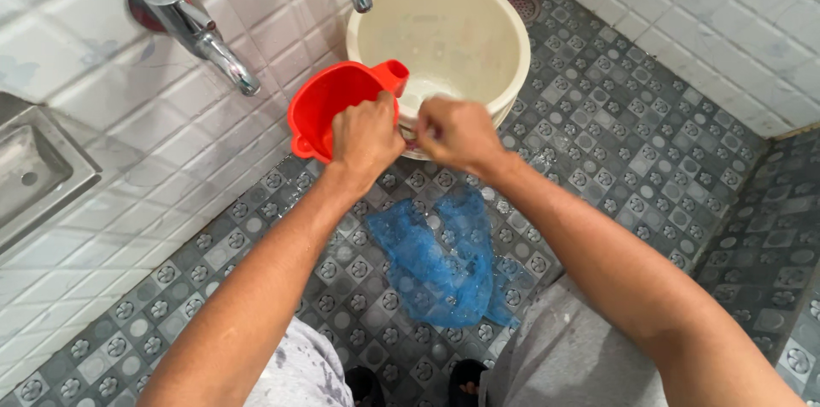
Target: The person fills a bucket and a red jug with water from a wall tap, then uses a blue cloth to wipe the red jug and the wall tiles. They rinse the cloth with a handheld shower head and continue wiping the wall and fixtures before refilling the jug.
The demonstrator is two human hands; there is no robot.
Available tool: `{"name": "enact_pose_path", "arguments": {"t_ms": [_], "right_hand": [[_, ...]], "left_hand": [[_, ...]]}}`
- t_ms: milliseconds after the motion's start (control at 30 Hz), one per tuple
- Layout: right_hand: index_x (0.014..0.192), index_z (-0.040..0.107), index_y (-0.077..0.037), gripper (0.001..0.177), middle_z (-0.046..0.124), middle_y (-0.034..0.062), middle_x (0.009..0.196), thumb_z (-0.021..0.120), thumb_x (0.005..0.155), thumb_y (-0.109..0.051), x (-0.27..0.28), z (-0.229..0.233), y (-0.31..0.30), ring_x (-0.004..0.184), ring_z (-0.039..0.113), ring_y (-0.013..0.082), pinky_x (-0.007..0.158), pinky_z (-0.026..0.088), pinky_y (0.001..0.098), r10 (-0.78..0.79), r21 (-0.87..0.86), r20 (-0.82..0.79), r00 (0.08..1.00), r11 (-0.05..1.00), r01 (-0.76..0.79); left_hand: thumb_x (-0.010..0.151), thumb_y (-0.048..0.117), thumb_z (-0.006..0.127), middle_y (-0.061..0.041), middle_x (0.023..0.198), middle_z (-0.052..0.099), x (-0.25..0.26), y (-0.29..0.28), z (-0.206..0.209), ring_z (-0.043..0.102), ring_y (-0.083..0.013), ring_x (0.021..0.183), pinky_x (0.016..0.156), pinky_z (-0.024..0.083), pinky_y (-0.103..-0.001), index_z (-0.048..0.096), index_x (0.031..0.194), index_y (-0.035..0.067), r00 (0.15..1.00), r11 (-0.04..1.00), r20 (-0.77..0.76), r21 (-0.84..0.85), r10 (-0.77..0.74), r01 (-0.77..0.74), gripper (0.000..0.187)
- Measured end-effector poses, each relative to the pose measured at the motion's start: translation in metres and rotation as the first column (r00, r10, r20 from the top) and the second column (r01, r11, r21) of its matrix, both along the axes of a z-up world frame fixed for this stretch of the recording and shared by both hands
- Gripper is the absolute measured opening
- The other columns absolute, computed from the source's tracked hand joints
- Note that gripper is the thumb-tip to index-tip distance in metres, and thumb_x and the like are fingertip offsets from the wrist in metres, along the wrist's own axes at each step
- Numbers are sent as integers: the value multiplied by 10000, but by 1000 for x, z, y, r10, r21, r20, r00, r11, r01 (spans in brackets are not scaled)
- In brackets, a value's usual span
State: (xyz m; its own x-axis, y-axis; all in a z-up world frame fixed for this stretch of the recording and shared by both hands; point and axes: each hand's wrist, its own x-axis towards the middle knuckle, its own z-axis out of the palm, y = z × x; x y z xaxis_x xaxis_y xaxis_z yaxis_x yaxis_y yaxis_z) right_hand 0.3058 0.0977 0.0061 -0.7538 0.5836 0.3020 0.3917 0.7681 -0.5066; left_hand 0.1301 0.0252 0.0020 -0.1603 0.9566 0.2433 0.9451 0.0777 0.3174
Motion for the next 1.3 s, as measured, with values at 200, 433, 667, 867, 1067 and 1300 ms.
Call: {"name": "enact_pose_path", "arguments": {"t_ms": [200, 433, 667, 867, 1067, 1300], "right_hand": [[829, 754, -143, 318, 734, 123, 815, 688, 852, -453, 9, -79, -47, 800, 708, 355, 710, 569, 498, 382, -281, 596, 706, 923, -262], [1601, 162, -114, 1226, 392, 228, 1491, 737, 738, -767, 51, -172, -107, 1366, 438, 437, 1036, 502, 495, 365, -390, 895, 255, 920, 51], [1609, -64, -163, 1379, -93, 254, 1636, 827, 731, -741, 70, -206, -126, 1504, 7, 528, 1149, 280, 601, -225, -368, 839, 495, 436, 821], [1372, 487, -150, 711, 524, 218, 1370, 798, 742, -258, 14, -231, -179, 1213, 561, 448, 989, 512, 508, -283, -412, 653, 702, 645, 644], [1052, 710, -62, 316, 715, 200, 1047, 742, 741, -103, 69, -97, -180, 952, 677, 414, 846, 536, 492, -662, -433, 393, 638, 479, 763], [942, 722, -16, 193, 657, 53, 748, 584, 807, -4, 128, 176, -209, 669, 578, 153, 603, 474, 339, -835, -855, 332, 439, -69, 515]], "left_hand": [[794, 239, 741, -221, 774, 720, 3, -4, -14, 723, -396, 722, 677, 563, -530, 682, 987, -19, 999, 989, 16, -143, -44, 45, 328], [784, 545, 759, -180, 749, 727, 3, -10, 6, 722, -360, 688, 637, 556, -511, 699, 949, 23, 994, 957, 107, -286, -30, 60, 550], [896, 511, 683, -162, 747, 725, 4, -27, 60, 717, -381, 669, 634, 556, -490, 742, 879, 85, 940, 983, 301, -134, 159, -123, 430], [898, 422, 662, -91, 729, 748, 31, -70, 73, 718, -370, 721, 625, 532, -494, 718, 825, 126, 807, 920, 460, -302, 370, -249, 310], [947, 434, 592, -88, 1202, 722, 65, -140, 61, 683, -250, 1141, 936, 515, -392, 668, 1199, 161, 382, 812, 716, -524, 584, -257, 379], [874, 721, 497, 31, 1615, 307, 143, -198, 188, 316, -242, 1476, 1163, 214, -601, 179, 1618, 362, -320, 437, 359, -872, 877, 220, 886]]}}
